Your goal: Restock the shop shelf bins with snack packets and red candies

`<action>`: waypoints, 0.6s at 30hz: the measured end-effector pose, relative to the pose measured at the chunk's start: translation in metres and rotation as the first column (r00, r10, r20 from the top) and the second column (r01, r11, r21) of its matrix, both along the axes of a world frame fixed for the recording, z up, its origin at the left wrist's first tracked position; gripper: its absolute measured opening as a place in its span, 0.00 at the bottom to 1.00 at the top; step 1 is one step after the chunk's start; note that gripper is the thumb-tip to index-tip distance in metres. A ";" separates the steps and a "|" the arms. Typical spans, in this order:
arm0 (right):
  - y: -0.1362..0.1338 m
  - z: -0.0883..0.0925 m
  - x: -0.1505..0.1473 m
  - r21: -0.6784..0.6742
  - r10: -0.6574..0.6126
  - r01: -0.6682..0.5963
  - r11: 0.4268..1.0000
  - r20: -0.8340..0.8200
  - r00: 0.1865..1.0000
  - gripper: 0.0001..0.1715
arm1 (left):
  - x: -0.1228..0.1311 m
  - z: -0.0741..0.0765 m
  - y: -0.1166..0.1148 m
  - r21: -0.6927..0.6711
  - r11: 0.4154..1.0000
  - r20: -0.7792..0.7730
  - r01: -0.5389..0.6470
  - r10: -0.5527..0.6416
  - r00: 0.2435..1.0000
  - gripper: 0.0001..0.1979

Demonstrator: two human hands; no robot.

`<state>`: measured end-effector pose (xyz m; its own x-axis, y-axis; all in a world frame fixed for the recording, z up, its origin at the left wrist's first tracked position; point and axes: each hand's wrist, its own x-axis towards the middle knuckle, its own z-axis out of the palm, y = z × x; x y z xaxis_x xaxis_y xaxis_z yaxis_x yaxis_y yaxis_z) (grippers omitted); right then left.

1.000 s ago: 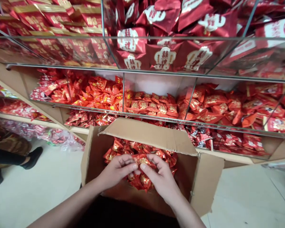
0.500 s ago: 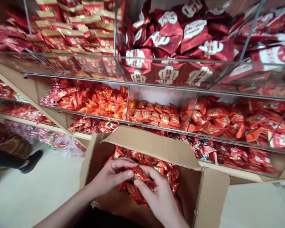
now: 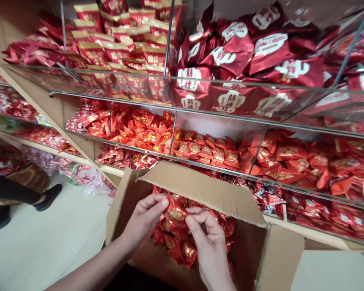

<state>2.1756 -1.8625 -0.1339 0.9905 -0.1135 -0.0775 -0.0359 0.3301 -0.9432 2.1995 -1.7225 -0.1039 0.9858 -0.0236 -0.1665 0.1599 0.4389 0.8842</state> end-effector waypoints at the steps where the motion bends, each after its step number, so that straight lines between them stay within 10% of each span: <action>1: 0.002 0.003 0.000 0.023 -0.026 0.026 0.999 0.012 1.000 0.08 | -0.001 0.002 -0.002 -0.079 0.997 -0.005 -0.014 0.014 1.000 0.05; 7: 0.009 0.010 0.003 0.089 -0.105 0.098 0.991 0.073 0.992 0.07 | -0.001 0.007 -0.010 -0.342 0.940 -0.022 -0.005 -0.002 1.000 0.03; 11: 0.004 0.003 0.007 -0.209 -0.090 0.157 0.965 0.296 0.951 0.02 | 0.002 0.005 -0.007 -0.291 0.956 -0.079 0.051 -0.077 0.994 0.05; 18: -0.008 0.013 0.004 -0.685 0.303 0.408 0.604 0.671 0.677 0.21 | -0.001 0.017 0.001 -0.378 0.916 -0.135 0.131 -0.194 0.972 0.13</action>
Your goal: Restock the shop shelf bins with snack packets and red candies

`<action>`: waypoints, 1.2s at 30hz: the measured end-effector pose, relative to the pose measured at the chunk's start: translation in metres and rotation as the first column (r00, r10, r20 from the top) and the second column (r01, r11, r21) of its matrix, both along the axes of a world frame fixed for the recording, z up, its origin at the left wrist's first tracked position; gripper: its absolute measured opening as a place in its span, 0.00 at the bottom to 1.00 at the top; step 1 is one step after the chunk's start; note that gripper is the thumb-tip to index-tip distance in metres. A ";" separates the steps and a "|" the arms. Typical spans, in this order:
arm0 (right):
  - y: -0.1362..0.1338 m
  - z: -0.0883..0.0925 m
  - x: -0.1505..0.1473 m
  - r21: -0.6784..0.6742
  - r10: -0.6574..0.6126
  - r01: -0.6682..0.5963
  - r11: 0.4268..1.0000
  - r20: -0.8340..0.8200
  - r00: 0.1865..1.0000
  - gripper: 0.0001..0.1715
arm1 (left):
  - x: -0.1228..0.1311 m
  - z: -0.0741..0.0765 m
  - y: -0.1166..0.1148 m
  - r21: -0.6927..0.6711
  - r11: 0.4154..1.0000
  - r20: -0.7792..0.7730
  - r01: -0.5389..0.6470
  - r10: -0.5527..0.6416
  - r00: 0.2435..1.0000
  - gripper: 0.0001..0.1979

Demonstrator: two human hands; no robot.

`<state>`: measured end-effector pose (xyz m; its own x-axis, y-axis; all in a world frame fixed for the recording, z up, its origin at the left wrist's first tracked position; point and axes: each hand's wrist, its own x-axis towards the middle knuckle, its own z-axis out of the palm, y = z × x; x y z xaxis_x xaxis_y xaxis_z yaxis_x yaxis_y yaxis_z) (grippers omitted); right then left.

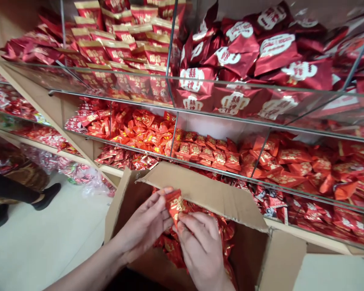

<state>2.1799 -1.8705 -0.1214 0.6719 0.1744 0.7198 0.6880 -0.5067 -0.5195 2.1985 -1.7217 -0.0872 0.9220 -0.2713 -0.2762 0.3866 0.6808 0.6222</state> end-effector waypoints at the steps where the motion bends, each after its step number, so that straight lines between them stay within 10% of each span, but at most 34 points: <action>1: 0.000 0.001 -0.002 -0.024 0.025 -0.025 0.999 -0.010 1.000 0.21 | 0.000 0.001 0.000 0.018 1.000 0.021 -0.019 0.019 1.000 0.13; 6: 0.008 0.002 -0.006 0.318 -0.036 0.173 0.932 -0.394 0.918 0.19 | -0.001 0.002 0.000 0.065 0.996 0.075 -0.055 0.050 0.996 0.16; 12: 0.010 0.008 0.004 0.527 0.293 0.197 0.827 -0.703 0.648 0.10 | 0.005 0.004 0.004 0.152 0.988 0.098 -0.032 0.017 0.995 0.14; 18: 0.005 0.007 0.005 0.556 0.317 0.181 0.811 -0.678 0.663 0.09 | 0.012 0.006 0.012 0.441 0.896 0.184 -0.053 -0.033 0.982 0.08; 26: 0.015 -0.003 0.003 0.668 0.156 0.275 0.691 -0.510 0.846 0.07 | 0.008 0.003 -0.010 0.233 0.948 0.170 -0.219 0.182 0.968 0.08; 32: 0.014 0.006 -0.005 0.555 0.218 0.233 0.798 -0.627 0.748 0.17 | 0.004 0.001 -0.010 0.419 0.887 0.240 -0.193 0.097 0.966 0.10; 36: -0.021 0.041 0.034 0.298 -0.080 0.252 0.921 -0.486 0.870 0.17 | 0.038 0.024 0.011 0.629 0.649 0.605 -0.428 -0.063 0.794 0.15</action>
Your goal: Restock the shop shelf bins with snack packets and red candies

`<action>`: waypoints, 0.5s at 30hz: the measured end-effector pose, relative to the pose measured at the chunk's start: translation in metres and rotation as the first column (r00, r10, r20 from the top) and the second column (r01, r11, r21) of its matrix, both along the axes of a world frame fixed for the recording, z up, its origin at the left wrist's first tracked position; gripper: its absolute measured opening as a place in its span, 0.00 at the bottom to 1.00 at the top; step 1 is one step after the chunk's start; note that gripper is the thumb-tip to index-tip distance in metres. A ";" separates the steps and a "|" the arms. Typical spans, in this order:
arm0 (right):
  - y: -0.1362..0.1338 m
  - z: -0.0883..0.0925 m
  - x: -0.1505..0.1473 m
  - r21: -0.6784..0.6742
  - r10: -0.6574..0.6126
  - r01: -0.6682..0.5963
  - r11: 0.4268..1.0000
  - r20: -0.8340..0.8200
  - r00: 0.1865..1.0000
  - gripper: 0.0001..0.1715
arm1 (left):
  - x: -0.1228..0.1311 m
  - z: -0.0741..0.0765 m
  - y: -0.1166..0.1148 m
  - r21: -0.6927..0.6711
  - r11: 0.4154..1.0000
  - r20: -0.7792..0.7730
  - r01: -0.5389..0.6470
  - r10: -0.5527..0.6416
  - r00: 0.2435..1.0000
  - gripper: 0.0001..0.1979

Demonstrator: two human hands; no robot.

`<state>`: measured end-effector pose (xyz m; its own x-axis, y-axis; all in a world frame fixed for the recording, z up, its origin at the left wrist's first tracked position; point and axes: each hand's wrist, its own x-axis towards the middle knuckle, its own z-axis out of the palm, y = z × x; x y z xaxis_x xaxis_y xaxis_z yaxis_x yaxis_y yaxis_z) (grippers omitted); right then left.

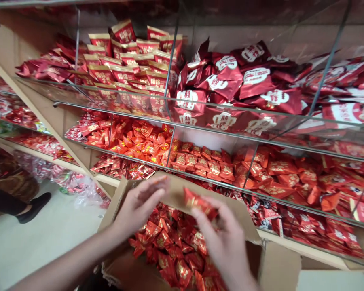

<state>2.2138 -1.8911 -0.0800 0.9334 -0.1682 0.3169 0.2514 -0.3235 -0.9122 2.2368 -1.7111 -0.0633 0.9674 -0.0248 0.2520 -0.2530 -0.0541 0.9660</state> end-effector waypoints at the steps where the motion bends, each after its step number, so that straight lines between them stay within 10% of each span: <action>1: -0.009 0.011 0.017 -0.153 0.006 0.009 0.988 0.097 0.995 0.16 | 0.015 0.008 0.004 0.140 0.990 0.144 0.008 -0.028 0.989 0.14; 4: -0.024 0.040 0.073 -0.528 0.154 -0.021 0.849 0.209 0.966 0.12 | 0.063 0.029 0.004 0.546 0.834 0.321 0.077 -0.293 0.900 0.12; 9: -0.008 0.050 0.129 -0.807 0.240 -0.208 0.553 -0.085 0.967 0.10 | 0.109 0.052 -0.019 0.852 0.500 0.051 0.155 -0.374 0.926 0.10; 15: -0.001 0.036 0.144 -0.796 0.268 -0.279 0.537 -0.153 0.951 0.07 | 0.117 0.061 -0.034 0.916 0.381 0.014 0.129 -0.349 0.937 0.06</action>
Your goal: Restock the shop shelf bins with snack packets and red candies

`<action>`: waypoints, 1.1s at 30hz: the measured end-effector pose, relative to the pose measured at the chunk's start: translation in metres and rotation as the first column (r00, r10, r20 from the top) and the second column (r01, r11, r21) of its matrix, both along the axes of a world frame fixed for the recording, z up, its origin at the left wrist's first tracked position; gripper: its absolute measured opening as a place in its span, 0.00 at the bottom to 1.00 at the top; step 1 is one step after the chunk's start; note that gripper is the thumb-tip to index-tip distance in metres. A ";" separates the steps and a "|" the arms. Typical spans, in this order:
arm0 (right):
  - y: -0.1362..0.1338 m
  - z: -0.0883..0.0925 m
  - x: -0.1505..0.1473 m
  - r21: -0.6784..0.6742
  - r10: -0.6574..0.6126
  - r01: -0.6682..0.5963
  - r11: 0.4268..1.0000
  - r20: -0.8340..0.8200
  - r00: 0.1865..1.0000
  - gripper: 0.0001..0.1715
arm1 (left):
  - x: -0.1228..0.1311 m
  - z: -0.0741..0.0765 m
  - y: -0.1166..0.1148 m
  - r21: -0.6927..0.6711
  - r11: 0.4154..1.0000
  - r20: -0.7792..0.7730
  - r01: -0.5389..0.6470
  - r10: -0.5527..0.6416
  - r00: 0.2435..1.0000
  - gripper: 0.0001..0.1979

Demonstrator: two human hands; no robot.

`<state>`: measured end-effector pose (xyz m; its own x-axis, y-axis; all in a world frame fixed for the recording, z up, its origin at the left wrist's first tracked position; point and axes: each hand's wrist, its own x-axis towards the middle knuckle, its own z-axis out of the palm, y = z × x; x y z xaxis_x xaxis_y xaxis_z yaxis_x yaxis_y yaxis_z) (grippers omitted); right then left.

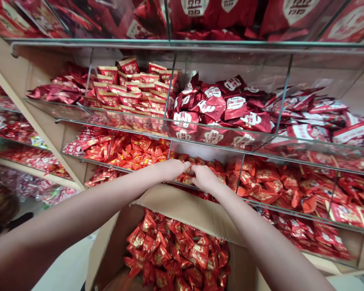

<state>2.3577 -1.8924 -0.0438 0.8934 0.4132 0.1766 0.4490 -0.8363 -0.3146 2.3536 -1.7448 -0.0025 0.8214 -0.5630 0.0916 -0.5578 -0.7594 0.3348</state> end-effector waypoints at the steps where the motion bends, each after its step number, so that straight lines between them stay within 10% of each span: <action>1: -0.001 -0.002 0.001 0.001 -0.007 0.007 1.000 -0.006 1.000 0.06 | 0.002 0.000 -0.001 0.009 1.000 0.002 -0.001 0.000 1.000 0.07; 12: 0.002 -0.004 0.002 0.083 0.016 -0.013 0.996 -0.031 0.999 0.12 | 0.022 0.005 -0.019 0.247 0.969 -0.145 0.007 0.030 0.989 0.11; 18: -0.007 -0.012 0.007 0.259 0.039 0.011 0.966 -0.189 0.981 0.07 | 0.020 0.001 -0.015 0.478 0.857 -0.042 0.190 -0.194 0.980 0.06; 27: -0.019 -0.028 0.010 0.416 0.079 0.063 0.907 -0.315 0.946 0.08 | 0.012 0.009 -0.016 0.610 0.767 -0.076 0.199 -0.193 0.978 0.12; 33: -0.019 -0.006 -0.044 0.354 -0.067 -0.014 0.935 0.217 0.974 0.06 | 0.005 0.005 -0.014 0.614 0.772 -0.059 0.165 -0.163 0.985 0.13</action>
